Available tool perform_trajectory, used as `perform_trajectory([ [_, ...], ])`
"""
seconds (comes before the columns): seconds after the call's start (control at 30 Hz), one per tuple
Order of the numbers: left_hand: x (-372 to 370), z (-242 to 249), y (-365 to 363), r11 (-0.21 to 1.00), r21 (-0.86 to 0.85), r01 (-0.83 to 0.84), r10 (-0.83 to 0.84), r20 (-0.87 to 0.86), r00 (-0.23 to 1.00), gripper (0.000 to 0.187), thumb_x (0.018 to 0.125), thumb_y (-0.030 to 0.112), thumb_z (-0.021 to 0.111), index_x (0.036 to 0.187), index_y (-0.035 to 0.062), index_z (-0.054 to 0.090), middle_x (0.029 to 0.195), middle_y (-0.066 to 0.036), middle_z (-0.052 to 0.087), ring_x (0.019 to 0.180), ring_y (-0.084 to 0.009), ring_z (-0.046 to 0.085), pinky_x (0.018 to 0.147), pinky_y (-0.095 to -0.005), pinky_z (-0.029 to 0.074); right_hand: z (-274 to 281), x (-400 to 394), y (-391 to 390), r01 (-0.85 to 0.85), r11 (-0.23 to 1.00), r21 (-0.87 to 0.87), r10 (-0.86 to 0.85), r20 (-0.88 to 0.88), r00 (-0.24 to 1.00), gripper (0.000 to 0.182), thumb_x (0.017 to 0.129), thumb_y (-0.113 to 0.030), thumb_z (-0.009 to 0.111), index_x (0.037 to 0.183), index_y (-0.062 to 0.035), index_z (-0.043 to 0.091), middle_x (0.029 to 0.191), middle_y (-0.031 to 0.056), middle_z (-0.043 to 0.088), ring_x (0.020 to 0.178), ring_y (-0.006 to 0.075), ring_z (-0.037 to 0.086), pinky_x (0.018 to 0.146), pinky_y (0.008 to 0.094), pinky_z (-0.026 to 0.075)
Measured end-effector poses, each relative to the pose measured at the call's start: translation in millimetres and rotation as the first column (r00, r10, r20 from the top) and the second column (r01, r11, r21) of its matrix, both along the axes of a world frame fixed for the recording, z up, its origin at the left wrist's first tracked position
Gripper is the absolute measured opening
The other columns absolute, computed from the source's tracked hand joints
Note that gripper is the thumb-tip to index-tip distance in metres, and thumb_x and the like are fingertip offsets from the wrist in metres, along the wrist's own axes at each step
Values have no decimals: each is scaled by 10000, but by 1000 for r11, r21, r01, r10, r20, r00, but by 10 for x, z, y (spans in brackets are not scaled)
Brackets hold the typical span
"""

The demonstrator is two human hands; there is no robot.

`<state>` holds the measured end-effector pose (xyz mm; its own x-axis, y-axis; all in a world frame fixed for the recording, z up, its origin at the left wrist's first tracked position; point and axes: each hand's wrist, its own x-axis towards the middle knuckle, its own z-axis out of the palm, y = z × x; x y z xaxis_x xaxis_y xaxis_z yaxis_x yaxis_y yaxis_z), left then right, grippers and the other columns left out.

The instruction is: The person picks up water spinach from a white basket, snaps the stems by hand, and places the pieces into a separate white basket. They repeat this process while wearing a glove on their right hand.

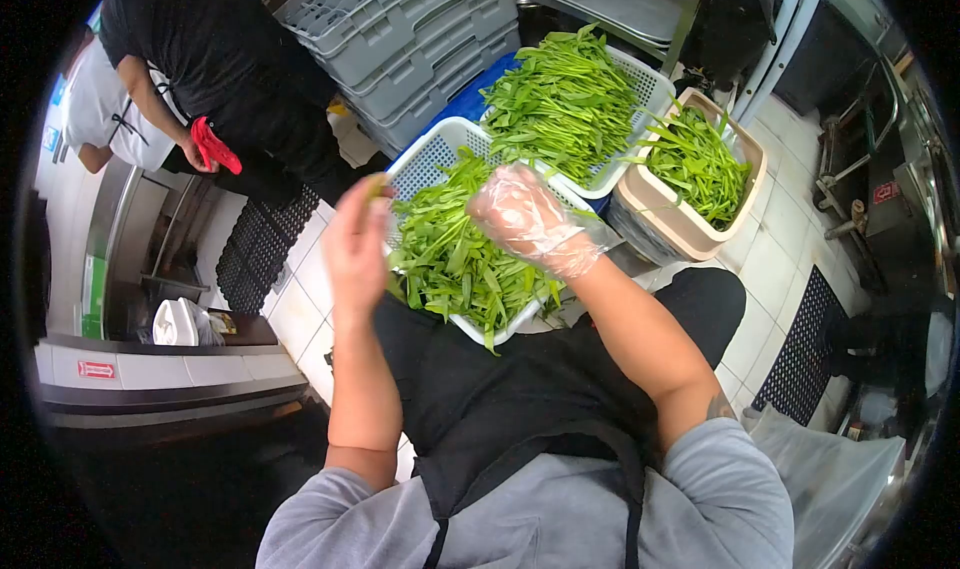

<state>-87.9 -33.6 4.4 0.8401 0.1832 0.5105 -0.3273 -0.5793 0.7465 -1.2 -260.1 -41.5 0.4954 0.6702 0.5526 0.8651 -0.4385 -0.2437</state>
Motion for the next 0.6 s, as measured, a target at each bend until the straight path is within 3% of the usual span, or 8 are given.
perform_trajectory([
  [0.03, 20, -94, -84, 992, 116, 55, -37, -154, 987, 334, 1067, 182, 577, 1341, 9, 662, 1144, -202, 738, 1048, -321, 714, 916, -418, 555, 81, -22, 49, 7, 1000, -15, -7, -15, 1000, 33, 788, -119, 688, 816, -106, 676, 753, 133, 628, 812, 361, 649, 795, 500, 513],
  [0.1, 106, -260, -254, 955, 236, 179, -74, -396, 915, 338, 1053, 206, 592, 1340, 47, 672, 1159, -232, 732, 1053, -366, 708, 931, -463, 539, 57, 9, 110, 40, 998, -42, -42, -27, 999, 61, 817, -167, 692, 805, -108, 684, 772, 134, 660, 833, 361, 662, 801, 508, 513],
  [0.2, 115, -435, -250, 998, -3, 55, -43, -661, 749, 316, 1061, 230, 591, 1311, 71, 699, 1017, -150, 736, 941, -264, 695, 852, -397, 534, -53, 244, 60, 76, 997, -8, -77, -124, 989, 148, 874, -232, 673, 820, -96, 699, 768, 150, 664, 818, 376, 667, 793, 500, 532],
  [0.33, -107, -734, 88, 901, -430, -53, -145, -413, 899, 247, 1090, 203, 567, 1188, 34, 717, 851, 47, 583, 791, -65, 484, 734, -231, 404, -176, 460, 19, 93, 993, 66, -81, -171, 982, 139, 875, -187, 653, 891, -64, 716, 806, 189, 674, 843, 391, 684, 798, 503, 554],
  [0.5, -283, -727, 502, 739, -671, -64, -193, -302, 934, 238, 1097, 197, 548, 1182, 19, 682, 868, 14, 609, 788, -104, 546, 748, -242, 449, -607, 402, 367, -150, 982, -113, 132, -154, 979, 124, 843, -117, 645, 925, -64, 721, 863, 201, 687, 881, 400, 688, 826, 507, 554],
  [0.53, -319, -695, 561, 727, -682, -82, -206, -330, 921, 237, 1080, 188, 576, 1193, 9, 684, 890, 4, 627, 791, -106, 561, 751, -244, 462, -615, 268, 342, -41, 988, -148, 15, -172, 985, 123, 825, -111, 657, 922, -71, 721, 919, 198, 689, 968, 398, 679, 879, 511, 538],
  [0.57, -348, -669, 597, 714, -693, -100, -221, -358, 907, 242, 1064, 179, 604, 1204, 0, 687, 912, -5, 646, 794, -109, 577, 754, -245, 476, -625, 284, 365, -40, 974, -223, -2, -184, 983, 129, 822, -114, 661, 929, -74, 723, 932, 193, 686, 993, 392, 671, 899, 512, 530],
  [0.6, -360, -641, 555, 792, -600, -109, -152, -367, 918, 244, 1049, 181, 630, 1192, -8, 692, 925, -12, 663, 816, -121, 600, 764, -266, 493, -648, 319, 370, -38, 954, -298, -22, -194, 981, 136, 819, -117, 665, 935, -78, 725, 946, 187, 684, 1019, 386, 664, 919, 513, 521],
])
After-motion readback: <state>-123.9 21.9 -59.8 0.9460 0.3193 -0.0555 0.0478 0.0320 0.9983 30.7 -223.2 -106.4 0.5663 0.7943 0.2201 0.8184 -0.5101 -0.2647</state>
